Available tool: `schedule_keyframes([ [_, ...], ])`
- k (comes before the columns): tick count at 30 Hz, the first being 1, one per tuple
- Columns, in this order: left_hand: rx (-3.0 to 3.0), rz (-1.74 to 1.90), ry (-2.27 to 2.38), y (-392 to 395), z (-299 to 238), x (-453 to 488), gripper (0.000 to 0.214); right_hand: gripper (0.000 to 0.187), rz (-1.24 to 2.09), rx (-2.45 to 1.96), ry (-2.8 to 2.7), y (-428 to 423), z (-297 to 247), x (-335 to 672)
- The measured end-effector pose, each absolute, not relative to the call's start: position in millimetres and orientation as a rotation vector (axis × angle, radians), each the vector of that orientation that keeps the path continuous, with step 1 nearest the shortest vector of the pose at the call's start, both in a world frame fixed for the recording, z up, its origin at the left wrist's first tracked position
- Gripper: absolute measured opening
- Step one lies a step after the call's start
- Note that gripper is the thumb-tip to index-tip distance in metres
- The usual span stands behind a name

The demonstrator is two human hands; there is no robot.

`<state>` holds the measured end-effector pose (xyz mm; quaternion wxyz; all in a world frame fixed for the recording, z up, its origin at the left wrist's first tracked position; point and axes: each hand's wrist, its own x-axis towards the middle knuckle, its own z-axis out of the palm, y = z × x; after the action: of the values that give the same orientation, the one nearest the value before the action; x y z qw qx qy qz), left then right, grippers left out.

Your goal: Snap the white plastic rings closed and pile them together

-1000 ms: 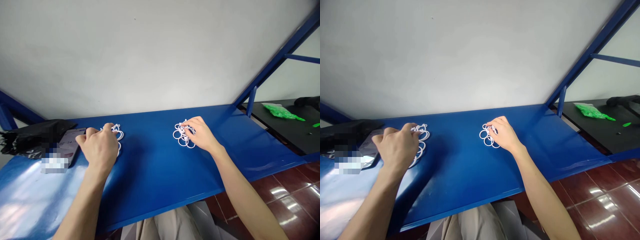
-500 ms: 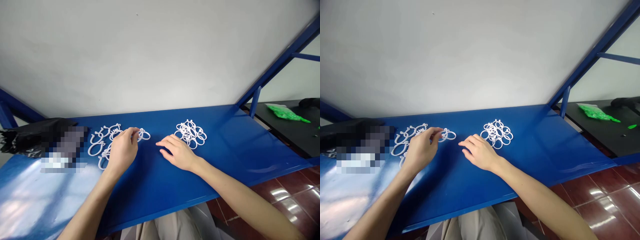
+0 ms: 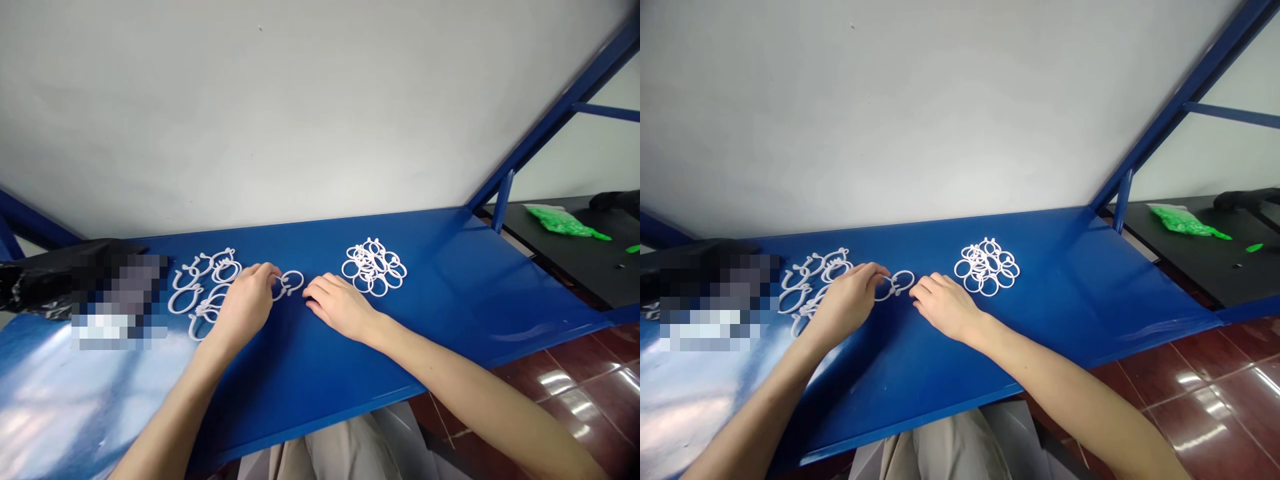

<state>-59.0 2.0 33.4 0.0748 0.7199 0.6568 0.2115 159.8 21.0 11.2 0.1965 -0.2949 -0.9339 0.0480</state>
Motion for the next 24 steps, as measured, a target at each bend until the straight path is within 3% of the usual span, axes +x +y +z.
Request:
schedule_keyframes([
  [5, 2.299, 0.216, 2.365, -2, 38, -66, 0.039, 0.031, 0.003, -0.843, -2.662, 19, 14, 158],
  [10, 2.328, 0.136, 2.349, -3, 38, -60, 0.039, 0.055, -0.057, -0.782, -2.781, 19, 14, 154],
  [19, 2.376, 0.523, 1.794, 7, 21, -56, 0.034, 0.038, 0.072, -0.732, -2.716, 24, 5, 153],
  [24, 2.318, 0.673, 1.936, 5, 29, -63, 0.036, 0.022, 0.02, -0.869, -2.647, 24, 5, 151],
])
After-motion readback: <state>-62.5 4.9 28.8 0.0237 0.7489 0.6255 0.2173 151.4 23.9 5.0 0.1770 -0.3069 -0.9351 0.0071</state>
